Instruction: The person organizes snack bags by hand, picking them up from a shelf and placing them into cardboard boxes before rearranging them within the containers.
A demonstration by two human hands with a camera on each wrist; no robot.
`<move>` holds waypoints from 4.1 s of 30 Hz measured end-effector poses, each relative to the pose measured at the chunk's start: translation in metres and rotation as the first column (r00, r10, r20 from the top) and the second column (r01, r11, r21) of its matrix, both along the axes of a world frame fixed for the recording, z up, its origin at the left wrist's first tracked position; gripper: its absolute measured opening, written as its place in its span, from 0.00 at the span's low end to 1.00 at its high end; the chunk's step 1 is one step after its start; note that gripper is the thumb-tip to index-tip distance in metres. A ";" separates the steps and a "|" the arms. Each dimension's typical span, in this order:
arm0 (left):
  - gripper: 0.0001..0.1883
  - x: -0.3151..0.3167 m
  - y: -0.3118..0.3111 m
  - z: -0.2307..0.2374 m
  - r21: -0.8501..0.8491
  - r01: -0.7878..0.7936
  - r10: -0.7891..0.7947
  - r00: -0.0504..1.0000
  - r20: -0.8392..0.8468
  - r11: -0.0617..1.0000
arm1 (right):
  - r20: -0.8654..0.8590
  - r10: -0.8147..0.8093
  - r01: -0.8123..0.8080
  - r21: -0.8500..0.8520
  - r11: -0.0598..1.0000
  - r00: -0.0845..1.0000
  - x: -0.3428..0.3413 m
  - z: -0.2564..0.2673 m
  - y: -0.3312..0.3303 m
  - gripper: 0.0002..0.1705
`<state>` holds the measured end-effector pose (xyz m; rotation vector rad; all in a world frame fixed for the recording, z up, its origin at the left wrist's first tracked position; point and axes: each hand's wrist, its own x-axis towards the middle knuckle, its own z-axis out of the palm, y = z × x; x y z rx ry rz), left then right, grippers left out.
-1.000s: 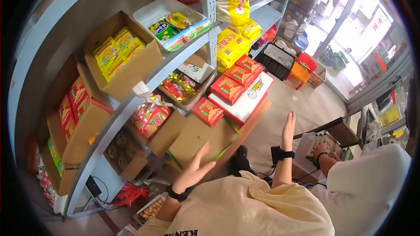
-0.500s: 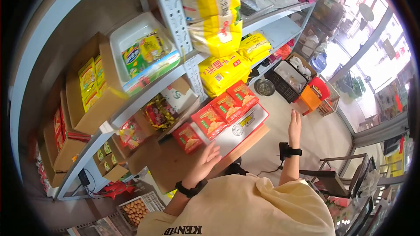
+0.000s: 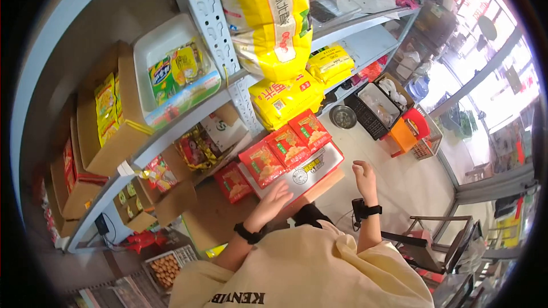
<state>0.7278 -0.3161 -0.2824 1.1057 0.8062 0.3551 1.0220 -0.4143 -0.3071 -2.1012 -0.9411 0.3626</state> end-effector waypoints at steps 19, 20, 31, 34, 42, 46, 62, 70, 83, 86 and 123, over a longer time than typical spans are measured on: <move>0.32 0.209 0.081 -0.113 -0.081 -0.550 0.513 0.815 -0.269 0.831 | -0.576 0.442 -0.556 -0.027 0.831 0.688 0.118 -0.182 0.148 0.34; 0.33 0.215 0.085 -0.120 -0.109 -0.562 0.518 0.809 -0.276 0.820 | -0.505 0.479 -0.577 -0.048 0.815 0.718 0.120 -0.180 0.158 0.34; 0.23 0.260 0.085 -0.128 -0.141 -0.586 0.567 0.809 -0.155 0.798 | -0.699 0.332 -0.576 -0.139 0.806 0.633 0.127 -0.159 0.180 0.29; 0.20 0.271 0.078 -0.128 -0.080 -0.607 0.576 0.782 -0.237 0.791 | -0.673 0.328 -0.520 -0.098 0.849 0.663 0.117 -0.176 0.179 0.30; 0.46 0.274 0.050 -0.174 -0.036 -0.715 0.664 0.666 -0.339 0.698 | -0.291 0.548 -0.619 -0.305 0.723 0.784 0.124 -0.193 0.190 0.23; 0.52 0.272 0.039 -0.189 0.024 -0.752 0.709 0.610 -0.354 0.659 | -0.319 0.534 -0.614 -0.257 0.746 0.783 0.122 -0.179 0.188 0.18; 0.26 0.213 0.009 -0.093 0.163 -0.582 0.600 0.731 -0.326 0.797 | -0.755 0.613 -0.776 0.237 0.585 0.232 0.125 -0.019 0.151 0.06; 0.14 0.108 -0.058 0.026 0.153 -0.780 0.748 0.626 0.223 0.607 | -0.702 0.708 -0.881 0.287 0.377 0.074 0.027 0.056 0.113 0.09; 0.12 -0.143 -0.136 0.112 0.650 -0.513 0.663 0.749 0.019 0.561 | -0.677 0.735 -0.919 0.262 0.294 0.042 -0.202 0.121 0.026 0.10; 0.13 -0.185 -0.144 0.119 0.739 -0.452 0.671 0.741 -0.001 0.500 | -0.621 0.781 -0.926 0.254 0.280 0.066 -0.240 0.125 0.018 0.10; 0.23 -0.567 -0.094 0.124 0.642 -0.414 0.547 0.837 -0.010 0.646 | -0.503 0.795 -0.685 0.447 0.575 0.339 -0.628 0.120 0.013 0.06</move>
